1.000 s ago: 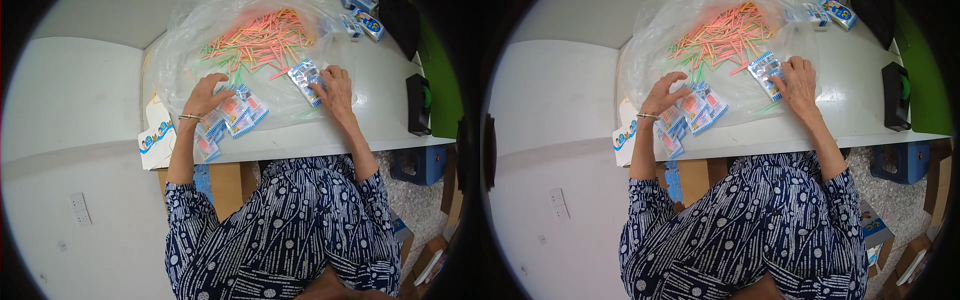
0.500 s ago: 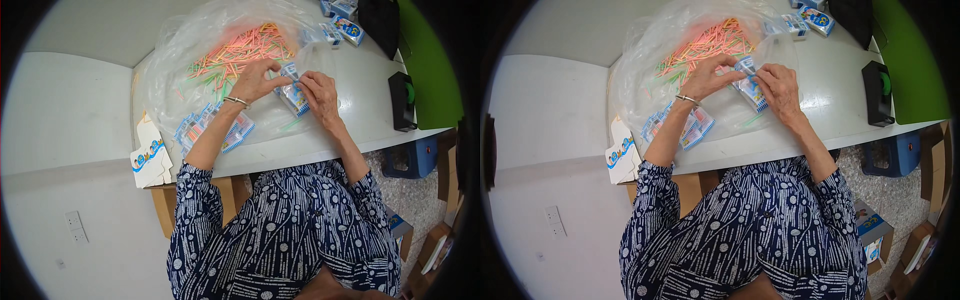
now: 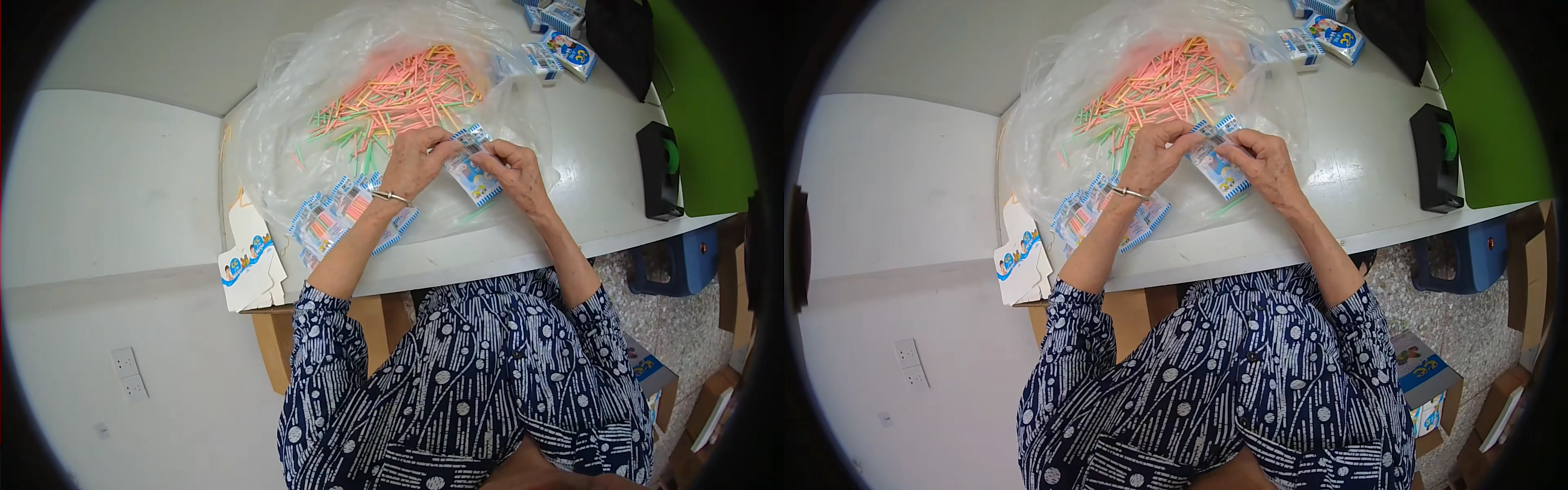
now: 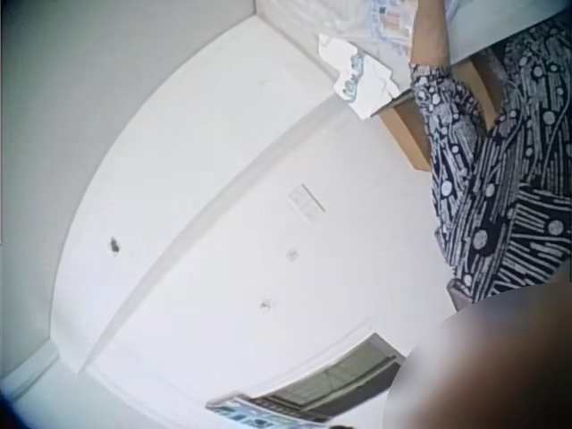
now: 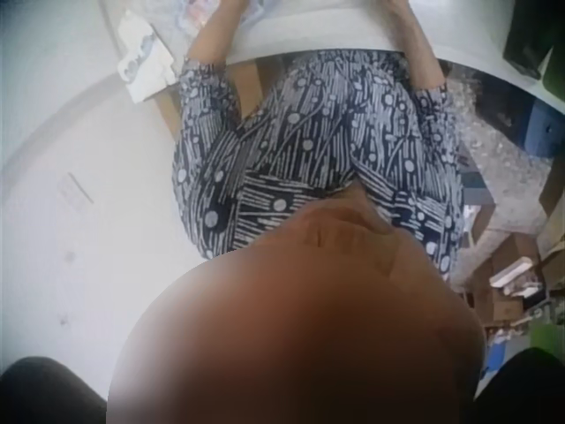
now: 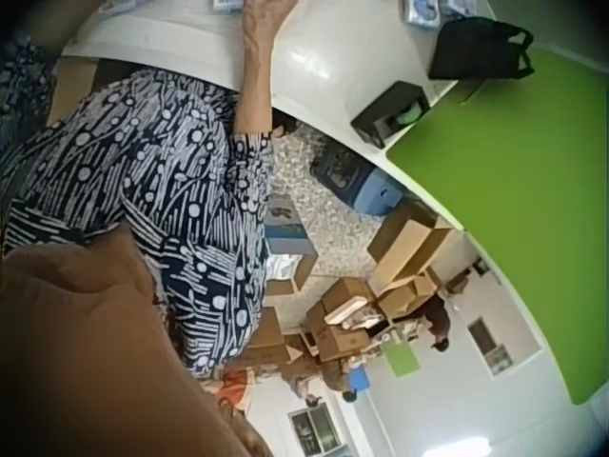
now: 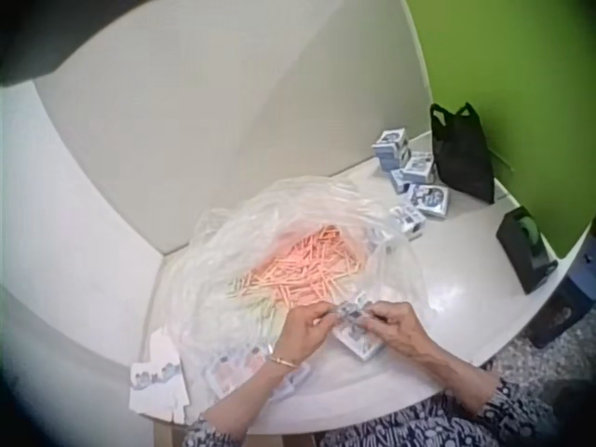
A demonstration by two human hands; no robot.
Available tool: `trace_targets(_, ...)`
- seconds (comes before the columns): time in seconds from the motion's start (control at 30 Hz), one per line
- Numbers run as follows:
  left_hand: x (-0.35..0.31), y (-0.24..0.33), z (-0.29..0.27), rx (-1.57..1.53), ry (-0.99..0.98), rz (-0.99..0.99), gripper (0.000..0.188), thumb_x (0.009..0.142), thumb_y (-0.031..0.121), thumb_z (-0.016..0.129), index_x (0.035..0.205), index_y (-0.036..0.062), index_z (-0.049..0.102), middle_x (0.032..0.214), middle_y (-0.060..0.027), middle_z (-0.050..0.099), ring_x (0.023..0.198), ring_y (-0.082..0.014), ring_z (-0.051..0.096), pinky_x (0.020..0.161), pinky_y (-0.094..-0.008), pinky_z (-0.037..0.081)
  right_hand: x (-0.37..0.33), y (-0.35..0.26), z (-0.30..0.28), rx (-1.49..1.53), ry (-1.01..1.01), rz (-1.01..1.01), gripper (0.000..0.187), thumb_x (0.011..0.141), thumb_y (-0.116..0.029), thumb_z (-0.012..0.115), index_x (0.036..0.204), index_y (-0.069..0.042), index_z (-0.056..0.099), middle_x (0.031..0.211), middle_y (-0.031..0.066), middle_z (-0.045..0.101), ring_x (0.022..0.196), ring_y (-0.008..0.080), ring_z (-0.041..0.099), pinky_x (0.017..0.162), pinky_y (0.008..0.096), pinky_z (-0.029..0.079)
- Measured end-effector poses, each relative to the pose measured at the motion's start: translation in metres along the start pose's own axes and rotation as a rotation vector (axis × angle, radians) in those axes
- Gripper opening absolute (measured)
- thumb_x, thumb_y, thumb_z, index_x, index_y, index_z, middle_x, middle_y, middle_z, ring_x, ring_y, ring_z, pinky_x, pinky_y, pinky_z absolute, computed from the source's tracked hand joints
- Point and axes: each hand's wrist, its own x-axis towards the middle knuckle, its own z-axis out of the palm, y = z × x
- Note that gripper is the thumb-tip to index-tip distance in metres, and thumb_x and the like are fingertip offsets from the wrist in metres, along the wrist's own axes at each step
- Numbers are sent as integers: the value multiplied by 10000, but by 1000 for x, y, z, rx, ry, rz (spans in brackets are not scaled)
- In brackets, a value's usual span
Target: Packing colored plastic straws or sticks into small plastic bags at a workspace.
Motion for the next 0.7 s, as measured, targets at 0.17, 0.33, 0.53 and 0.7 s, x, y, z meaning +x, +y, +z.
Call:
trace_targets(0.17, -6, -3, 3, 34, 77, 68, 179, 836, 155, 629, 845, -18, 676, 631, -39, 605, 581, -73, 503, 548, -251, 415, 4, 5, 2, -19, -50, 92, 194, 842, -168, 653, 873, 22, 675, 682, -41, 564, 631, 29, 466, 559, 203, 364)
trace_targets(0.33, 16, -26, -9, 9, -8, 140, 170, 847, 149, 613, 895, 3, 686, 714, -85, 662, 623, -109, 564, 594, -287, 452, 4, 10, 3, -98, -61, 18, 208, 854, -176, 634, 819, 29, 651, 639, -9, 533, 600, 51, 457, 533, 234, 358)
trace_targets(0.53, 107, -76, -63, 642, 206, -4, 339, 855, 331, 583, 920, 12, 679, 891, -150, 676, 846, -267, 647, 766, -354, 496, 5, 16, 16, -348, -69, -275, 162, 842, -156, 625, 806, 2, 622, 644, 121, 526, 554, 218, 500, 529, 320, 385)
trace_targets(0.7, 143, -77, -50, 1076, -45, -125, 404, 826, 389, 577, 929, 9, 669, 1016, -196, 648, 953, -367, 609, 850, -433, 477, 4, 19, 13, -340, -22, -319, 164, 834, -167, 631, 809, -6, 618, 674, 143, 557, 576, 275, 530, 541, 358, 402)
